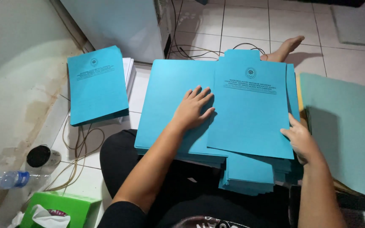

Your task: The person sits on the floor and folds light blue paper sheets by hand. They repeatedly pick up a sheet, fold it in half, and press down on the crease to flatten it before placing it on a growing stack.

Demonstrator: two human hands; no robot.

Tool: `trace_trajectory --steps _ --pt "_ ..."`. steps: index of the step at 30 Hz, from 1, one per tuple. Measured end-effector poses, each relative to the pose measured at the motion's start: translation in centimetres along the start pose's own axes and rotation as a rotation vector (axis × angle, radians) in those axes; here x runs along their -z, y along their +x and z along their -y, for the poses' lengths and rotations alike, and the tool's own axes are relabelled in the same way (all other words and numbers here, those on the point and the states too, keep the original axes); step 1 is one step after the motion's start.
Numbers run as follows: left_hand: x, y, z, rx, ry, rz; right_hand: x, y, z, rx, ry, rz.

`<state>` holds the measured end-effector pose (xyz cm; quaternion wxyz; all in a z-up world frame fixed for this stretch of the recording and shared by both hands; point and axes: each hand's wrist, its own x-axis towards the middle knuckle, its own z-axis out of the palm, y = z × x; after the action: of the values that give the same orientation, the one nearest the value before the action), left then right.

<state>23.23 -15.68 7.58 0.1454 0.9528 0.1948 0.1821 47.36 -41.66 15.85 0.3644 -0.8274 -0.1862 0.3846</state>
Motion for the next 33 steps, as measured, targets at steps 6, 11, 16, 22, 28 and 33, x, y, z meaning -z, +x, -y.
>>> trace_trajectory --steps 6,11,16,22,28,33 --pt "1.4 -0.2 -0.4 -0.016 -0.058 0.119 0.8 1.1 -0.8 -0.027 0.113 0.005" --pt "2.3 -0.2 -0.7 -0.029 -0.108 0.159 0.9 -1.1 -0.1 -0.006 0.074 -0.049" --pt "2.3 -0.2 -0.6 -0.051 -0.103 0.136 0.5 -1.0 -0.2 -0.037 0.107 -0.054" --pt "2.3 -0.3 -0.5 -0.039 -0.101 0.169 0.2 -1.2 -0.3 0.039 0.054 -0.076" --pt "2.1 -0.2 -0.4 -0.031 -0.111 0.169 0.5 0.5 -2.5 0.128 0.09 -0.107" --pt "1.6 0.2 -0.3 -0.026 -0.028 0.189 -0.1 -0.9 -1.7 0.245 0.076 -0.137"
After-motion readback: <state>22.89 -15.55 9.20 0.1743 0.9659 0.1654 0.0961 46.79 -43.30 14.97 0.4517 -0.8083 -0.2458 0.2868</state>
